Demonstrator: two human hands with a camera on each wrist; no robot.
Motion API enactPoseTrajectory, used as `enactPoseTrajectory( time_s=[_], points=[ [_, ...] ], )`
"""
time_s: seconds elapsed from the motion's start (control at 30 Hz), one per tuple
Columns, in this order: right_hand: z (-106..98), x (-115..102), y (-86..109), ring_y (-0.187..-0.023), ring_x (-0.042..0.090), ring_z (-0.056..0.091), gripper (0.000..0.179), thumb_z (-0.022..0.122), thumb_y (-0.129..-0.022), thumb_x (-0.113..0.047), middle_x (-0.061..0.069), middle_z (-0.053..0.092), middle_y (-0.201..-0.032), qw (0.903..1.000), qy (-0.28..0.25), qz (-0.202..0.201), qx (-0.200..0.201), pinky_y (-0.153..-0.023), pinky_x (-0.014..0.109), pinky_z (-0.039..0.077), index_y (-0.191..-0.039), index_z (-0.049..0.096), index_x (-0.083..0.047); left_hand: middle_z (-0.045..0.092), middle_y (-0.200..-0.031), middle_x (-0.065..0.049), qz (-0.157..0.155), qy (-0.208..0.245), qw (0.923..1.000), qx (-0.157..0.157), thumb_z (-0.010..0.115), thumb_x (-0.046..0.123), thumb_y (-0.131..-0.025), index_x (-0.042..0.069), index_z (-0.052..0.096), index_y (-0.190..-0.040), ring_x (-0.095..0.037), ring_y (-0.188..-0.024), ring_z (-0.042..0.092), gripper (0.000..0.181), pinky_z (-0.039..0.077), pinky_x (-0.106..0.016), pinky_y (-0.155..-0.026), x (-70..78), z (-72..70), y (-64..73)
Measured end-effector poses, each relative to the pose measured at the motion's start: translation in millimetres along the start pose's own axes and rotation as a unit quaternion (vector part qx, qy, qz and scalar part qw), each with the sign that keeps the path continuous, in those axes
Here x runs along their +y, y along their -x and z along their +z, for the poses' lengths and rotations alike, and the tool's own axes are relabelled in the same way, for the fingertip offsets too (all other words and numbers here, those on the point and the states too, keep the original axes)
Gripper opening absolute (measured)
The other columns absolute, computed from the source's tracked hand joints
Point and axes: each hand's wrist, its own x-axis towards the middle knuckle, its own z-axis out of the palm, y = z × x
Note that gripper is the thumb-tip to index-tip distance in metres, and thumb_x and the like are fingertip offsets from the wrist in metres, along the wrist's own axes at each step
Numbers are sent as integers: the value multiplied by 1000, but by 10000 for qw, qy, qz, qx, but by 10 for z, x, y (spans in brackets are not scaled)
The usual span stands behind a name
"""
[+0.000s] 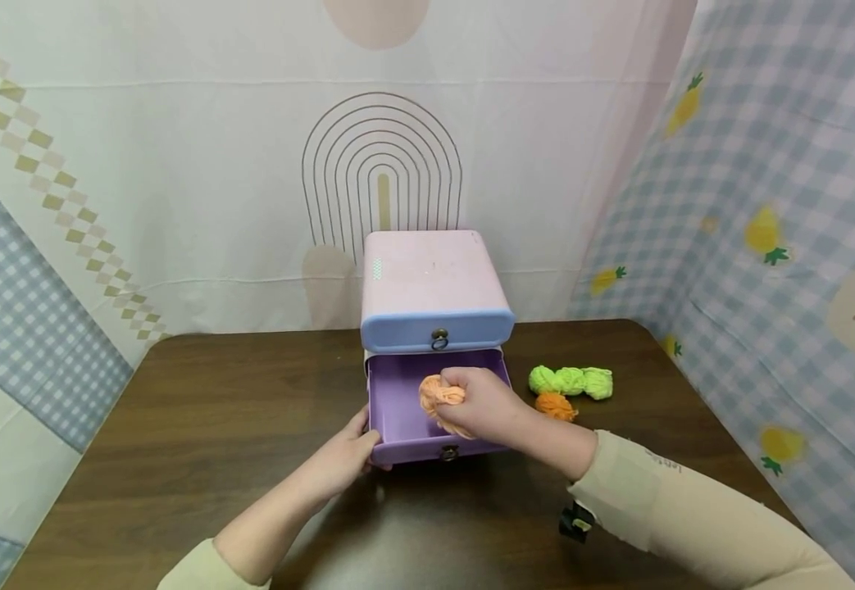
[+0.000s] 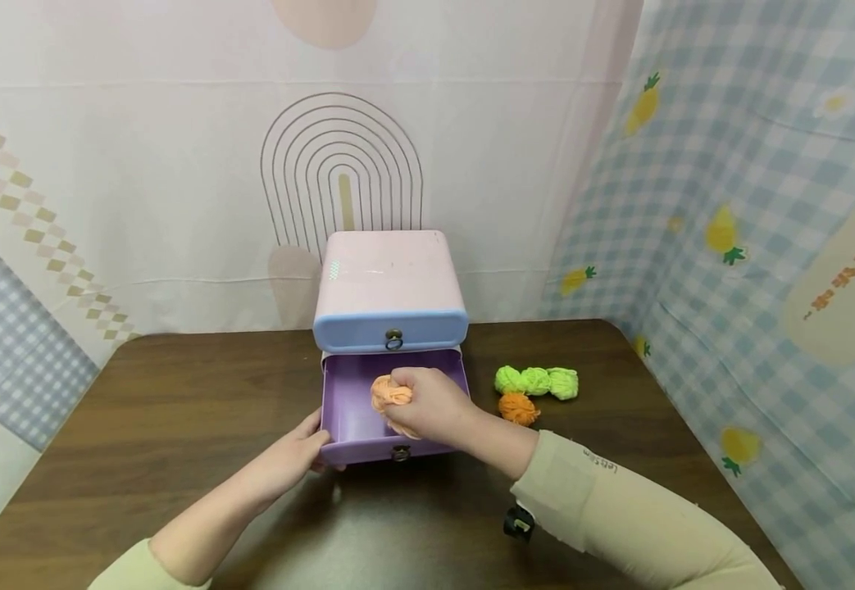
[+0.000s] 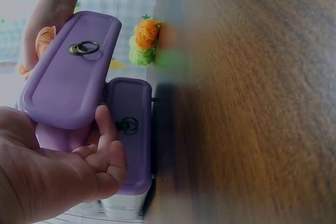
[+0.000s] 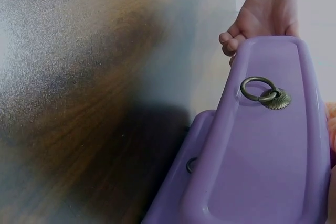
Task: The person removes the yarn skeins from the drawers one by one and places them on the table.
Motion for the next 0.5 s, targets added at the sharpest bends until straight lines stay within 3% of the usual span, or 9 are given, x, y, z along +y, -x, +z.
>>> enactPoseTrajectory(
  time_s=[0.17, 0.3, 0.5],
  points=[
    [-48, -30, 19, -47, 13, 56, 13, 58, -78, -7, 0, 53, -56, 9995, 132, 100, -260, -44, 28, 49, -69, 48, -9, 66, -79, -10, -143, 8, 9999, 38, 45, 19, -88, 8, 14, -148, -19, -73, 61, 69, 41, -31, -64, -9, 21, 1],
    [-76, -59, 42, -49, 12, 55, 11, 58, -80, -14, -1, 53, -58, 9982, 429, 142, -397, -48, 29, 48, -74, 49, -12, 66, -77, -13, -205, 61, 9998, 53, 46, 20, -87, 9, 15, -147, -18, -72, 61, 68, 41, -30, -64, 7, 41, -10],
    [-135, -60, 65, -58, 10, 53, 10, 61, -81, -29, -5, 54, -65, 9867, 1607, 256, -66, -54, 28, 44, -82, 53, -23, 67, -82, -13, -156, 85, 9998, -59, 46, 23, -91, 9, 16, -146, -22, -74, 64, 65, 43, -32, -65, 27, 59, -39]
  ],
)
